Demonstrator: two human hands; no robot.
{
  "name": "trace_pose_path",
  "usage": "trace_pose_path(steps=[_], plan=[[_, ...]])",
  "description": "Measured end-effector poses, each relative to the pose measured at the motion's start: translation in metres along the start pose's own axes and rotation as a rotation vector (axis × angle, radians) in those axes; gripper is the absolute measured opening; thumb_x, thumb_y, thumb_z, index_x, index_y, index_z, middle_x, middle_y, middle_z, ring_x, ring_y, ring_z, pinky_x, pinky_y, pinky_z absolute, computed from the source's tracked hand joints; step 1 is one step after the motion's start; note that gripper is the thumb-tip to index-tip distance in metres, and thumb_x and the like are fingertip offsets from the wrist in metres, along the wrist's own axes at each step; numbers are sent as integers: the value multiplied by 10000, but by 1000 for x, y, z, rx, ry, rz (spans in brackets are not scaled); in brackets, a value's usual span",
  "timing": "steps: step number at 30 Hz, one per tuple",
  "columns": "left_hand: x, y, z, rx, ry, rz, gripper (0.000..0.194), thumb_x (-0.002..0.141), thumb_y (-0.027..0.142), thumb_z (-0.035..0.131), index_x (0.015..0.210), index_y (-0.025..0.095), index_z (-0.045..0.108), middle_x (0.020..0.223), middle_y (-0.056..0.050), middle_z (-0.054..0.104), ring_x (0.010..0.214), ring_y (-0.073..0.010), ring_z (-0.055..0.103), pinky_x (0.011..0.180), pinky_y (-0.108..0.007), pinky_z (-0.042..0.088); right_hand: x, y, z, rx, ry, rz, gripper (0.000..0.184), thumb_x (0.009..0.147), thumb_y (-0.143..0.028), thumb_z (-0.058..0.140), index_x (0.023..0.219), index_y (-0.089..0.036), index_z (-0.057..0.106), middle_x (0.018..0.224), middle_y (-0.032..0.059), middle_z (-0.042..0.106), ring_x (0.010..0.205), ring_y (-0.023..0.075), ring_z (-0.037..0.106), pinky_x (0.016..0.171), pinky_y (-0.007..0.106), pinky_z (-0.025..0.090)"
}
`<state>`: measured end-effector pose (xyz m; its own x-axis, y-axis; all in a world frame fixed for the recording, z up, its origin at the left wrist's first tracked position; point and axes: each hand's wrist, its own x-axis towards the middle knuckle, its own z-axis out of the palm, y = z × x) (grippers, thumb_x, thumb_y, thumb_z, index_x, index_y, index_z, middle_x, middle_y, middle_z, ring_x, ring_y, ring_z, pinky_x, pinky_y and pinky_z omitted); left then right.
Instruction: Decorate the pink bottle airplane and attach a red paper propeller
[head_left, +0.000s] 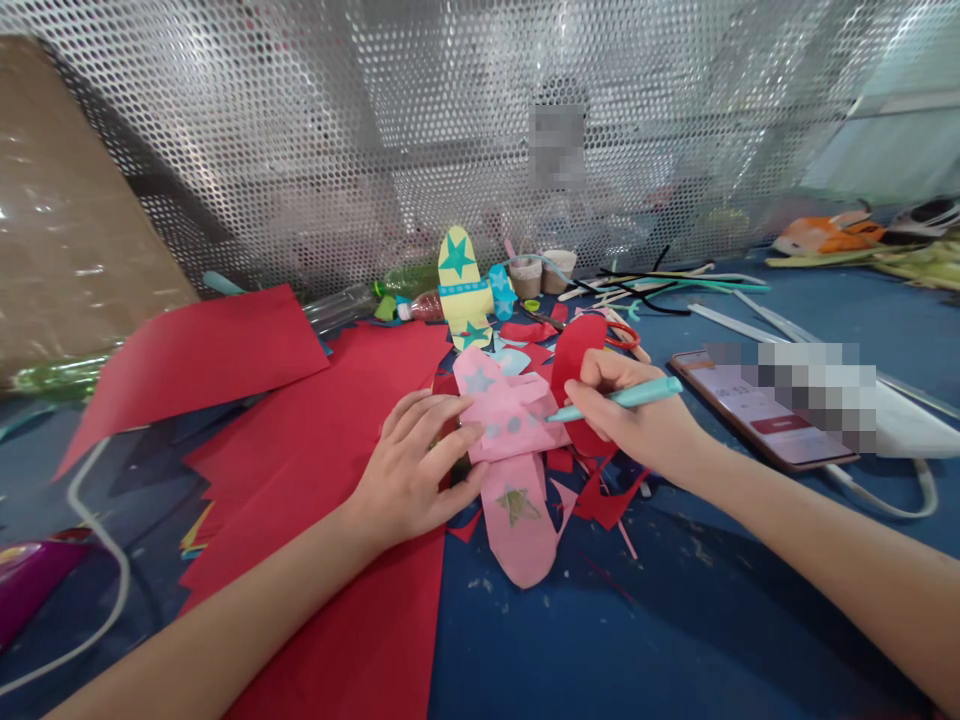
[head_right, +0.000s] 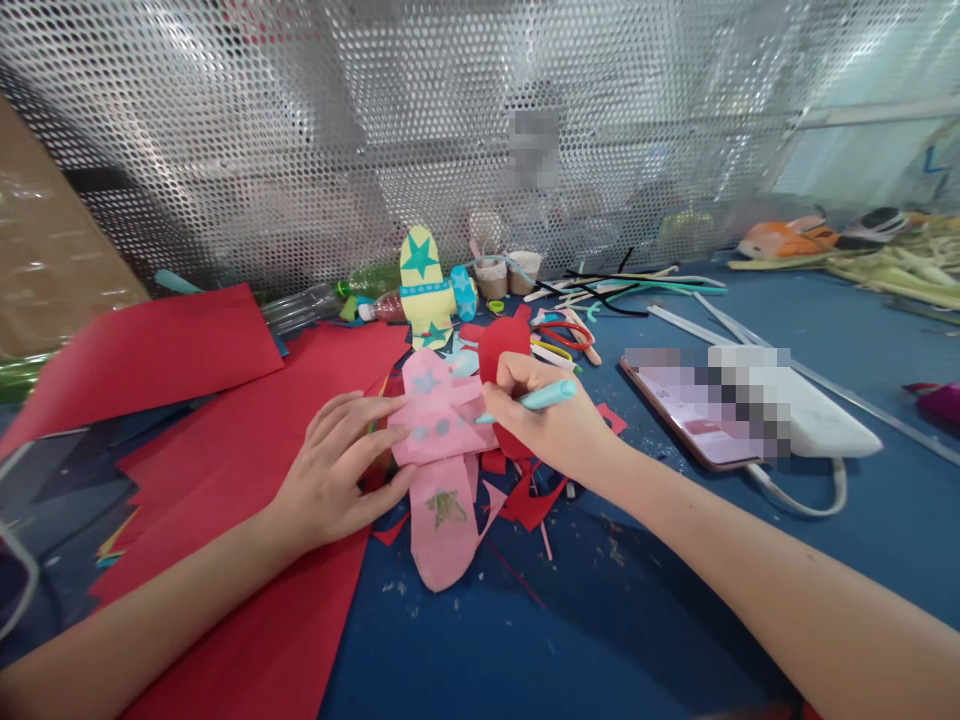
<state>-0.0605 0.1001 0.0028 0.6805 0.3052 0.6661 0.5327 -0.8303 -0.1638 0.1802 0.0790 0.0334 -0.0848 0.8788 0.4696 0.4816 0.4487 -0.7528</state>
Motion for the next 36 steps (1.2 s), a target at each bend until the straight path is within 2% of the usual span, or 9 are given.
trace_pose_path(steps=[9,18,24,27,31,36], plan=[[0,0,-1,-9,6,-5,245,806,221,615,1023,218,501,1107,-122,622,999,-258,610,933,-490,444,1,0,-1,-33,11,-17,315,768,-185,492,549,-229,269,442,-73,352,436,90,298,465,251,272],[0,0,-1,-7,0,-4,223,803,217,618,999,202,514,1105,-136,627,993,-267,611,925,-497,443,2,2,0,35,50,-21,313,773,-177,492,545,-231,284,479,-75,315,448,91,291,452,254,271],[-1,0,0,-9,0,-11,221,804,224,611,1004,215,518,1109,-116,626,1003,-256,606,935,-484,441,2,3,-1,-17,67,-38,321,764,-154,502,545,-227,279,486,-76,300,456,91,283,458,256,265],[-1,0,0,-12,-1,-15,221,802,225,610,1004,217,520,1118,-116,623,1011,-259,604,935,-486,440,1,2,-1,19,57,-16,309,776,-171,495,557,-229,284,482,-77,317,446,89,290,445,251,266],[-1,0,0,-8,0,-7,220,808,225,610,1006,210,513,1109,-127,623,1007,-264,605,930,-494,441,1,3,0,-40,42,-54,320,760,-163,499,549,-225,266,485,-77,285,448,86,249,440,249,247],[-1,0,0,-9,-11,-9,222,807,223,615,1003,204,512,1109,-131,621,1006,-264,603,934,-494,438,1,5,-2,-48,73,-77,319,779,-168,501,558,-225,279,508,-69,297,470,93,288,461,251,272]])
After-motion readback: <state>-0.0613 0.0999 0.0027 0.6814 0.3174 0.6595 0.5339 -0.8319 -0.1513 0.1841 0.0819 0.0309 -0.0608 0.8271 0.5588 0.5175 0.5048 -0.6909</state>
